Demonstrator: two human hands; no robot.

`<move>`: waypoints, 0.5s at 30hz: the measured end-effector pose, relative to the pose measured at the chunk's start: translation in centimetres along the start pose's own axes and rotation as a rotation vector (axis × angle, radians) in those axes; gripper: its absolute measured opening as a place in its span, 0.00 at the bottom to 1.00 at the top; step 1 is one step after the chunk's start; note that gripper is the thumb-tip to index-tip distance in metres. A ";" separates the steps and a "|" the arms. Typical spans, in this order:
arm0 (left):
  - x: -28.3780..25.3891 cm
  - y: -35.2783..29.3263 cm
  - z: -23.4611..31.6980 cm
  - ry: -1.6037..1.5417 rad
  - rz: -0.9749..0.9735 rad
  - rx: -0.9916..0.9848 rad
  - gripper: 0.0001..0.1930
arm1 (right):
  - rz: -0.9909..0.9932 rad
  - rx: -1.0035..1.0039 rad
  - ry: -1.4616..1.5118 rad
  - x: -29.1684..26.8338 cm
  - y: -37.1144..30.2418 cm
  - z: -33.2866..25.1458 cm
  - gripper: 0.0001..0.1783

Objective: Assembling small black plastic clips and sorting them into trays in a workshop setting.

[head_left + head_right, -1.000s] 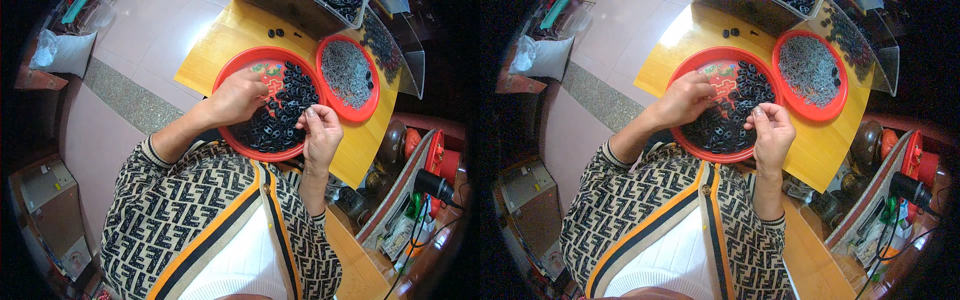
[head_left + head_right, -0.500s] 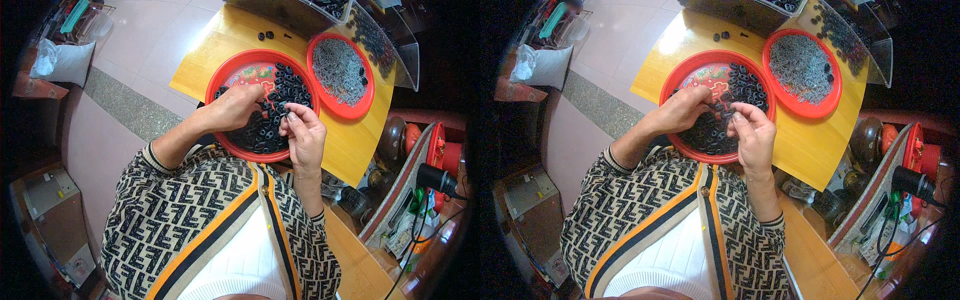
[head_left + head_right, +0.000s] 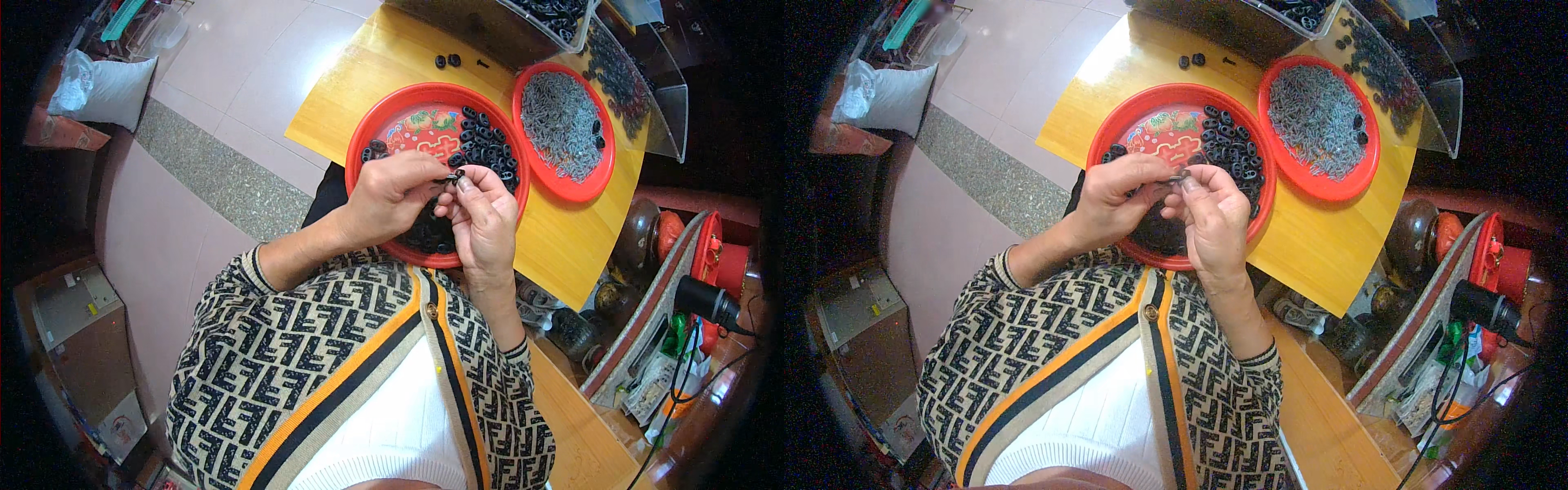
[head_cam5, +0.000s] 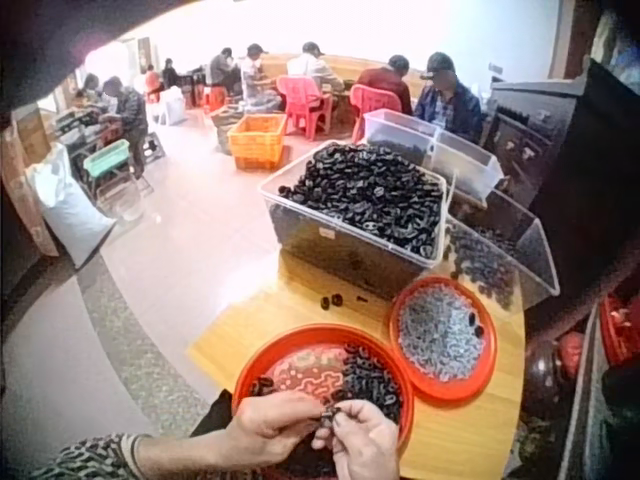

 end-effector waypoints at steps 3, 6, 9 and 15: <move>0.1 -0.4 0.3 -0.011 0.026 0.013 0.08 | 0.014 0.003 -0.008 -0.2 0.0 0.0 0.07; 0.1 -0.8 -1.3 -0.174 -0.003 -0.195 0.07 | -0.003 0.009 -0.006 0.0 -0.1 0.2 0.06; 0.7 -1.5 -3.4 -0.555 -0.001 -0.556 0.07 | -0.033 0.015 0.002 0.3 -0.2 0.3 0.06; 1.6 -1.8 -4.1 -0.758 -0.076 -0.674 0.08 | -0.044 0.039 0.005 0.4 -0.3 0.3 0.07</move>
Point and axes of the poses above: each hand's wrist, its own y-axis towards the middle knuckle, its own x-axis out of the palm, z = x × y, the point moved 7 cm from there along y, towards the middle knuckle, and after that the axes turned 2 degrees about z, right-handed, at the moved point
